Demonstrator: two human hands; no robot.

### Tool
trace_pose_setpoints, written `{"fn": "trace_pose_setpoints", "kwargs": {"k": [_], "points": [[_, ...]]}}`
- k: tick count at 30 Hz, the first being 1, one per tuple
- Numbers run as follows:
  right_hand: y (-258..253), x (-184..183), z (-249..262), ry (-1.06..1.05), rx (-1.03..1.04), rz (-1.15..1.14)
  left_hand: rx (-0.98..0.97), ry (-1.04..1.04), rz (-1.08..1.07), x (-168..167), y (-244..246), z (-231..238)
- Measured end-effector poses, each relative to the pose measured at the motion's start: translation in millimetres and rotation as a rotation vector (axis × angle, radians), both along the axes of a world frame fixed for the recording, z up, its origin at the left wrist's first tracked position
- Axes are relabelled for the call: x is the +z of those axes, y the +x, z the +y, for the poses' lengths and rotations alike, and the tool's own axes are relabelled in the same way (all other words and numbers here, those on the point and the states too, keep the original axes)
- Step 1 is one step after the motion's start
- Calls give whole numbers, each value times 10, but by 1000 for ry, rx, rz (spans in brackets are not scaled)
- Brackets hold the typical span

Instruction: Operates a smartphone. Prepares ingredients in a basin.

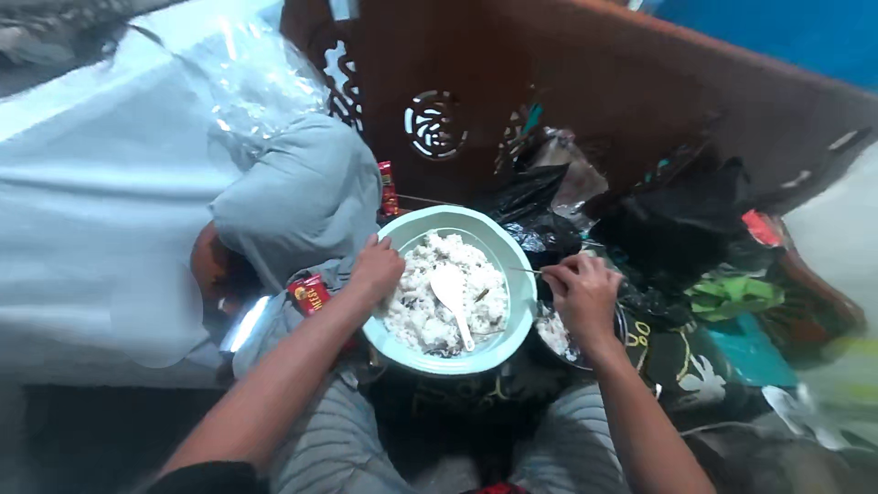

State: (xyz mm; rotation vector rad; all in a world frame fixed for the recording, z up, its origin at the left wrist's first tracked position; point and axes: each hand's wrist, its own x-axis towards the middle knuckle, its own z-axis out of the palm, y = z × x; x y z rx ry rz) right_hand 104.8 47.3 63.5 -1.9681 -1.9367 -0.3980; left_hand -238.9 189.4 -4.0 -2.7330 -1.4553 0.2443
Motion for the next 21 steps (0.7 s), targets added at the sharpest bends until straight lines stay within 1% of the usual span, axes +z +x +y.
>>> {"fn": "trace_pose_setpoints", "kwargs": {"k": [2, 3, 5, 6, 7, 10, 12, 15, 18, 21], "points": [[288, -19, -256, 32, -163, 105, -46, -3, 45, 28, 42, 62], [417, -76, -365, -11, -220, 142, -73, 8, 34, 43, 53, 92], [570, -179, -536, -258, -319, 161, -112, 24, 30, 59, 71, 139], [595, -222, -592, -340, -356, 164, -128, 33, 33, 50, 73, 155], [599, -256, -624, -348, -381, 169, -137, 36, 46, 33, 69, 171], [566, -265, -623, -249, -360, 247, -124, 52, 83, -14, 75, 170], [526, -315, -595, -187, -281, 306, -93, 29, 129, 4, 110, 144], [369, -443, -567, -78, -124, 391, -104, -2, 179, 6, 112, 141], [213, -579, -617, 26, -65, 456, -131, 22, 154, -73, 86, 186], [162, -727, -700, 94, -71, 493, -163, 32, 93, -106, 40, 226]]}}
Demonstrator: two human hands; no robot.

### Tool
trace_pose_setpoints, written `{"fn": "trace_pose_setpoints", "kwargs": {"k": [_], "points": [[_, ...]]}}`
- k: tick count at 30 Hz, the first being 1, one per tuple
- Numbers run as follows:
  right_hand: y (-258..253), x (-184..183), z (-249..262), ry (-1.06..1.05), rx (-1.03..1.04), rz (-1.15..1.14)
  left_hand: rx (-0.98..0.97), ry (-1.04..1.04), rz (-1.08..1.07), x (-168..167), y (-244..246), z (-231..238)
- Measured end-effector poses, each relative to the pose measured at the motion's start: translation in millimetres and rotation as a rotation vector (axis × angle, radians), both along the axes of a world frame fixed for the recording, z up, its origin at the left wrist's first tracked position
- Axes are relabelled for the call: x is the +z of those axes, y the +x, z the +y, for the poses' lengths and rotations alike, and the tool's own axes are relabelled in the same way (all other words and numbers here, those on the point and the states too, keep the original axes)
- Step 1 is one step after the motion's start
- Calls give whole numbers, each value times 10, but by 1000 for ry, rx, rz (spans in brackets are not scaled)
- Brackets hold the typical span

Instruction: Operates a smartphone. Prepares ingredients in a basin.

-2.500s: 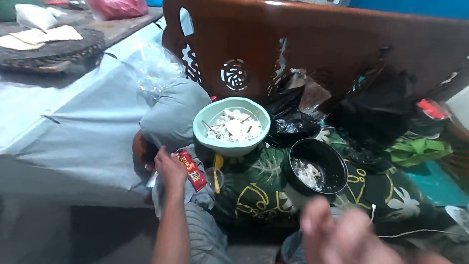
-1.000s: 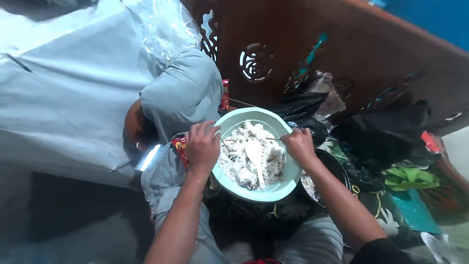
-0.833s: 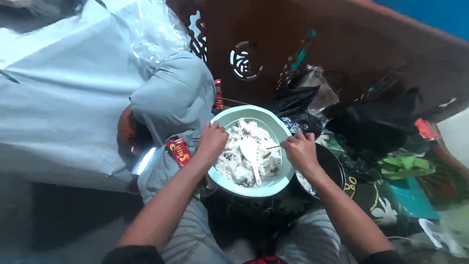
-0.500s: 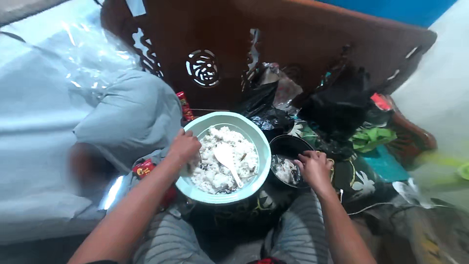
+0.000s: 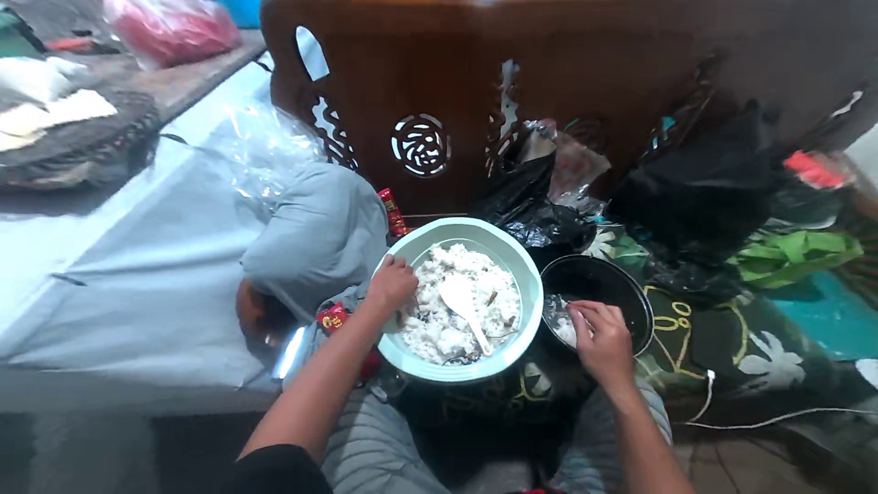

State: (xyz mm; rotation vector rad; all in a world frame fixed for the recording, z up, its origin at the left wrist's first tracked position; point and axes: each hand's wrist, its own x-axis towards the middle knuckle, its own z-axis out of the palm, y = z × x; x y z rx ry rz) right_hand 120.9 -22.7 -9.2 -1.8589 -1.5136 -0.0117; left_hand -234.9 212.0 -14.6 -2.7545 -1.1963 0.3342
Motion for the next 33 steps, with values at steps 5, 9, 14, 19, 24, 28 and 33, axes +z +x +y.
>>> {"fn": "trace_pose_setpoints", "kwargs": {"k": [5, 9, 14, 19, 24, 28, 33], "points": [[31, -184, -157, 64, -47, 30, 55, -64, -54, 14, 73, -36], [45, -270, -201, 102, -47, 9, 197, -152, -51, 28, 249, -140], [74, -294, -200, 118, -45, -3, 231, -39, 4, 405, 284, -316], [27, -353, -172, 105, -64, -61, 218, 87, 8, 948, 209, -616], [18, -404, -176, 183, -78, -62, 128, 228, -178, 1387, 509, -850], [68, -317, -275, 427, -151, 159, 51, 70, -453, 1364, 1418, -1301], [139, -39, -377, 586, -407, 139, -72, -227, -428, 685, 2671, -1796]]}}
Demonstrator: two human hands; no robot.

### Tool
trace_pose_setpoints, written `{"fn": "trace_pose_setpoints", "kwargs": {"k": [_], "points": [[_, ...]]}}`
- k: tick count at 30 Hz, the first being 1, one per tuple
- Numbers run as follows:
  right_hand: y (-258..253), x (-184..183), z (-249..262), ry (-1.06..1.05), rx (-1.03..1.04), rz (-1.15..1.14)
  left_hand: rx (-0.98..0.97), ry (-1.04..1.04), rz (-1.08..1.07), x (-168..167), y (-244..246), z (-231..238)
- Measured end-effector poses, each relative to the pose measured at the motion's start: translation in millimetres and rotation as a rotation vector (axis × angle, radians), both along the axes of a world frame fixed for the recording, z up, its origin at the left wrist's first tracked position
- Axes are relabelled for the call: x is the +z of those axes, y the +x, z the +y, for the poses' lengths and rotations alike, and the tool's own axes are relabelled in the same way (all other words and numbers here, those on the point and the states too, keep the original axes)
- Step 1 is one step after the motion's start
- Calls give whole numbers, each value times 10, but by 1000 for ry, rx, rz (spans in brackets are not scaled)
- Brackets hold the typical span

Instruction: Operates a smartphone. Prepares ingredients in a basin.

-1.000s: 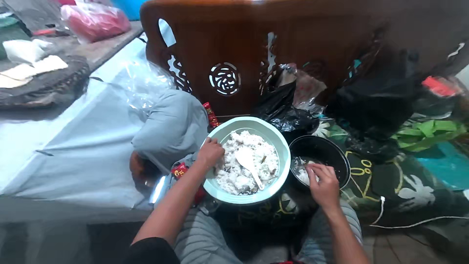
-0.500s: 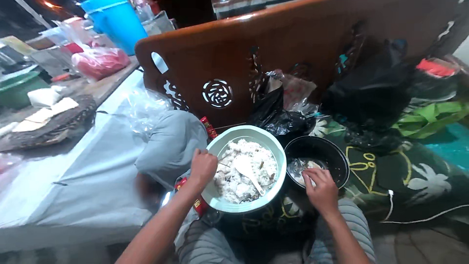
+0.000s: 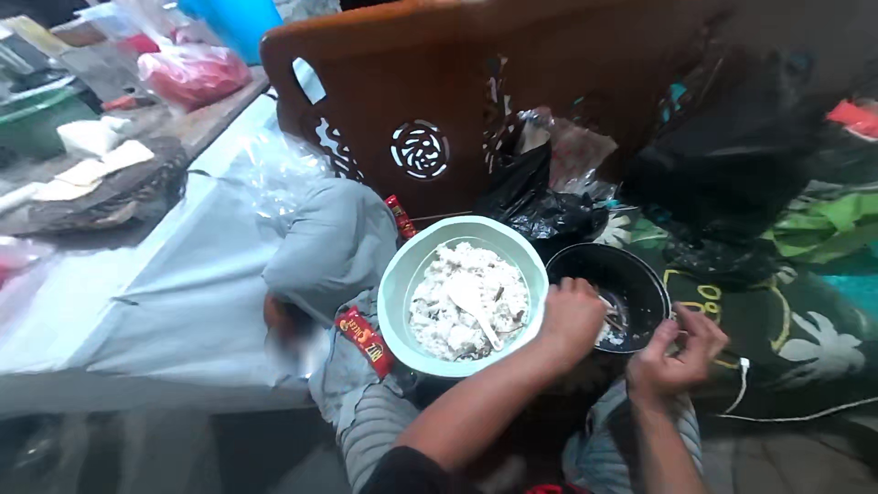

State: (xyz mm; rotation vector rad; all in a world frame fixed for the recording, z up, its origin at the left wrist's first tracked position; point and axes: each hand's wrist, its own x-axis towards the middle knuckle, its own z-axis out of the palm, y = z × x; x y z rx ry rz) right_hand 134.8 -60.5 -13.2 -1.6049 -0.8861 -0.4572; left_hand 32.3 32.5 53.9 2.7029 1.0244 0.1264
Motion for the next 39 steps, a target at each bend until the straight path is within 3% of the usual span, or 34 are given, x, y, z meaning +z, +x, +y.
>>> {"fn": "trace_pose_setpoints", "kwargs": {"k": [2, 4, 9, 11, 14, 17, 20, 25, 28, 32, 33, 36, 39], "points": [[-11, 179, 46, -16, 65, -50, -69, -5, -11, -208, 129, -90], [-58, 369, 189, -141, 291, -99, -123, 1, -90, -276, -33, -171], [-404, 506, 1121, -845, 838, -119, -148, 99, -366, -418, -987, -319], [-640, 396, 1447, -1125, 878, -234, -36, 116, -412, -416, -1423, -330], [-840, 256, 1637, -1304, 816, -380, 202, 165, -440, -440, -2045, -286], [-837, 297, 1655, -1250, 795, -341, 390, 193, -473, -465, -2458, -206], [-770, 389, 1596, -1084, 748, -281, 430, 203, -422, -401, -2482, -10], [-601, 513, 1369, -938, 670, -282, 293, 61, -158, -179, -1912, 738], [-429, 567, 1149, -823, 633, -231, 171, 72, -36, -395, -1504, 1345], [-7, 628, 692, -464, 389, -125, 28, 78, 153, -572, -1087, 1886], [101, 588, 567, -453, 334, -99, -2, 97, 196, -617, -1033, 1964], [342, 326, 254, -682, 227, -8, -52, 99, 289, -618, -932, 2034], [366, 14, 158, -702, 208, 9, -81, 105, 378, -540, -926, 2019]]}}
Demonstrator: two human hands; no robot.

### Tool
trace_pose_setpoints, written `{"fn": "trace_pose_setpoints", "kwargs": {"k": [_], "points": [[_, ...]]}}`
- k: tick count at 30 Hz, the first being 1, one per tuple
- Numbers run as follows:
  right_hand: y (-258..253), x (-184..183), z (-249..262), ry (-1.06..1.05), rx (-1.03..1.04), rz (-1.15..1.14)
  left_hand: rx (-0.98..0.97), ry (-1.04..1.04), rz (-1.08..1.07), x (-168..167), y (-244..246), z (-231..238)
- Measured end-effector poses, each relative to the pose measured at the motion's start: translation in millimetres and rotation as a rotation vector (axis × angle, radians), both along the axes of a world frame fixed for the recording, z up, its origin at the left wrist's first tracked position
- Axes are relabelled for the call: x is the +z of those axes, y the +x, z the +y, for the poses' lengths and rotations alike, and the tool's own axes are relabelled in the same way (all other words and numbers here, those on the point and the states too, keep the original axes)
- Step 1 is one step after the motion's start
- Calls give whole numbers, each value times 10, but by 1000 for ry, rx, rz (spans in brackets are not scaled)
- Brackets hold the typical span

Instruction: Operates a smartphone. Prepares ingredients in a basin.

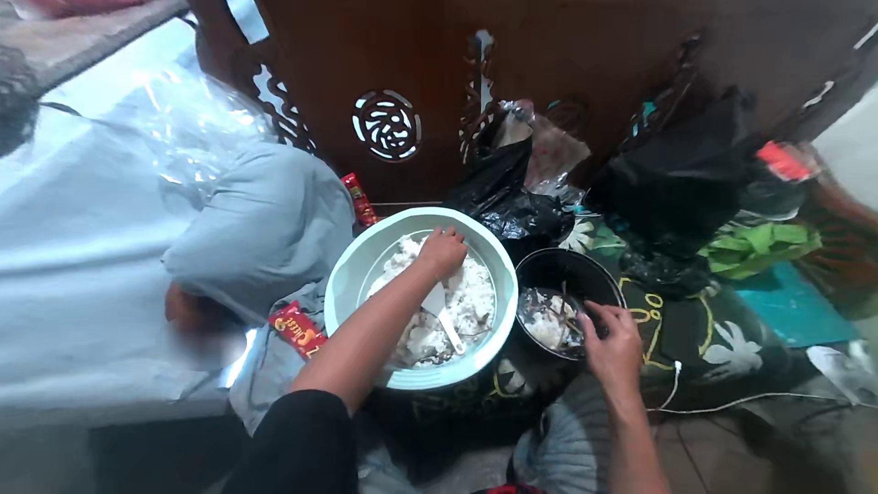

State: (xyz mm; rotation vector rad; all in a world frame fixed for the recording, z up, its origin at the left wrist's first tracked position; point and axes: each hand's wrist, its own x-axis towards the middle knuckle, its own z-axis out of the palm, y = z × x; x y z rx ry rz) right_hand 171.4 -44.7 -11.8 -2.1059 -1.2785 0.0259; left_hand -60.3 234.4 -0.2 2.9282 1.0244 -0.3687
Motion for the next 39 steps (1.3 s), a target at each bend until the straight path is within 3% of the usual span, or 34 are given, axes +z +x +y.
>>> {"fn": "trace_pose_setpoints", "kwargs": {"k": [7, 13, 15, 17, 19, 22, 25, 30, 32, 34, 39], "points": [[-125, -208, 73, -13, 6, -70, -139, -77, 86, 129, -208, -44], [-140, -213, 67, -17, -11, -63, -226, -98, -223, 27, -493, -163], [-245, -137, 103, 58, 58, -73, -266, -63, -268, -74, -543, -227], [-444, 11, 207, 130, 258, -134, -313, -5, -296, -138, -538, -248], [-711, 240, 387, -29, 489, -227, -347, 32, -272, -136, -509, -279], [-1114, 580, 850, -598, 636, -313, -333, 66, -309, -76, -493, -327], [-1386, 640, 1182, -889, 645, -409, -154, 49, -606, 13, -591, -389], [-1393, 595, 1271, -846, 628, -451, 209, 104, -1111, 336, -899, -742], [-1378, 601, 1250, -875, 641, -447, 382, 106, -1137, 413, -1012, -917], [-1424, 593, 1241, -917, 653, -464, 594, 76, -1020, 427, -1093, -1038], [-1389, 648, 1261, -843, 607, -432, 766, 157, -1009, 448, -1195, -1243]]}}
